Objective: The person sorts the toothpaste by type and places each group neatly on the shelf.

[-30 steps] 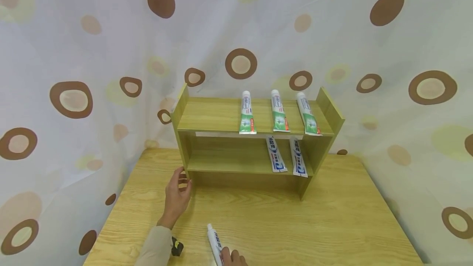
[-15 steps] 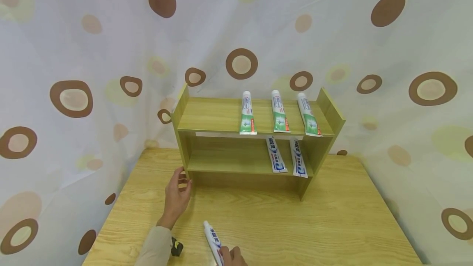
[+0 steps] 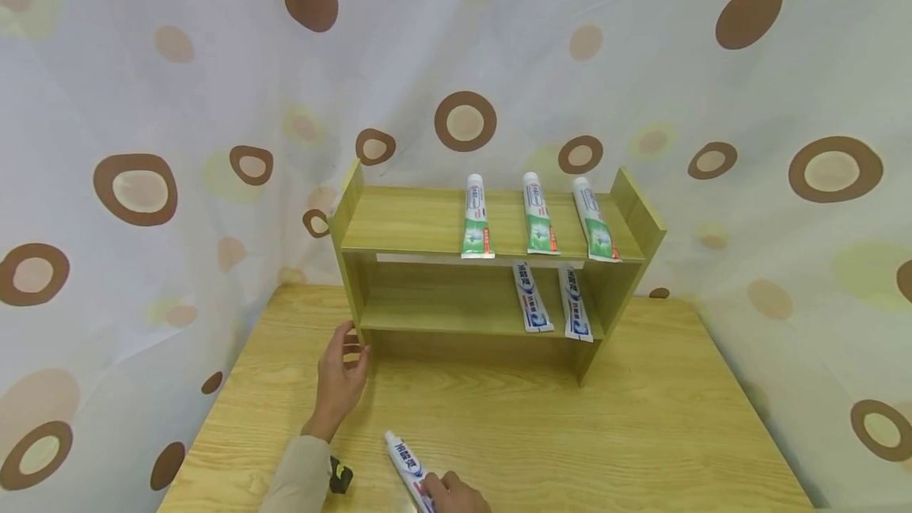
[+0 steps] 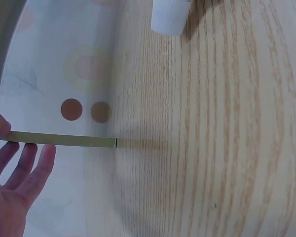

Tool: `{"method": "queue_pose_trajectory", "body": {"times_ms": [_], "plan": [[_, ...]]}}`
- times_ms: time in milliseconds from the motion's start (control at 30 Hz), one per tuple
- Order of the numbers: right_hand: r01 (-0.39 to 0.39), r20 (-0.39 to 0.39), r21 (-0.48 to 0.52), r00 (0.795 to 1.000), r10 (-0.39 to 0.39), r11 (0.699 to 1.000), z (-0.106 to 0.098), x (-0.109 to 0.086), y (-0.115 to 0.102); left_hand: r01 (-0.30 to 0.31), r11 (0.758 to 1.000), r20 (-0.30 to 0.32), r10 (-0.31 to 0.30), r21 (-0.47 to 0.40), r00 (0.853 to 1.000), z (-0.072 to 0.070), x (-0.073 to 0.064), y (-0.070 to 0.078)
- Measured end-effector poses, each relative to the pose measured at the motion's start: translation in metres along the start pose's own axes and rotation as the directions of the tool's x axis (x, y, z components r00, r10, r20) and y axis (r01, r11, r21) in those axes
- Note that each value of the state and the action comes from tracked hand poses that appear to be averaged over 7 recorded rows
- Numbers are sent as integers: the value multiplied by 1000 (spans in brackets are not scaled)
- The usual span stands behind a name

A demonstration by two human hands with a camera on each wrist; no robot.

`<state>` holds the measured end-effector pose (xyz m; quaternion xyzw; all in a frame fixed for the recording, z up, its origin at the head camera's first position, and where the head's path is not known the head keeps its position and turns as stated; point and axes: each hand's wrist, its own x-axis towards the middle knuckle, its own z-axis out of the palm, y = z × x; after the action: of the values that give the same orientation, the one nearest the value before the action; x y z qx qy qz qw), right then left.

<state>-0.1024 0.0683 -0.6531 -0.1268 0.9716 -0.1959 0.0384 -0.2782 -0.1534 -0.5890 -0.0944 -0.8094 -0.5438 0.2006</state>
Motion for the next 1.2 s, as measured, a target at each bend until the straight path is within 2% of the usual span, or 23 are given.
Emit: {"method": "queue_pose_trajectory", "body": {"times_ms": [67,167,533,667,700,733,833,967,1067,1167,1200], "plan": [[23,-51,-54,998,-26,998,8,0,5,1,1000,0,-1,-1,1000,0,0,0],[49,-98,-69,994,-55,996,13,0,9,4,1000,1,-4,-2,1000,0,0,1],[50,-188,-83,980,-65,995,14,1,13,-10,1000,7,10,-4,1000,-1,0,1],[69,-281,-85,955,-90,994,16,3,19,-7,1000,16,7,-6,1000,-1,0,1],[78,-312,-86,945,-102,993,14,3,19,-3,1000,17,3,-6,1000,-1,-1,1],[93,-359,-99,925,-123,991,11,3,18,0,1000,19,0,-6,1000,-1,-1,1],[144,-460,-93,872,-170,985,-15,-1,7,2,1000,24,-2,-2,1000,-1,-1,1],[200,-588,-123,775,-233,972,-52,-4,-7,-10,1000,26,9,3,1000,-1,0,0],[207,-656,-145,712,-251,968,-67,-3,-11,-16,1000,27,15,5,1000,-1,0,0],[215,-703,-150,663,-257,965,-75,-1,-10,-10,1000,30,10,3,1000,-1,-1,0],[217,-714,-146,652,-255,965,-77,-1,-10,-8,1000,31,8,3,1000,-1,-1,0]]}}
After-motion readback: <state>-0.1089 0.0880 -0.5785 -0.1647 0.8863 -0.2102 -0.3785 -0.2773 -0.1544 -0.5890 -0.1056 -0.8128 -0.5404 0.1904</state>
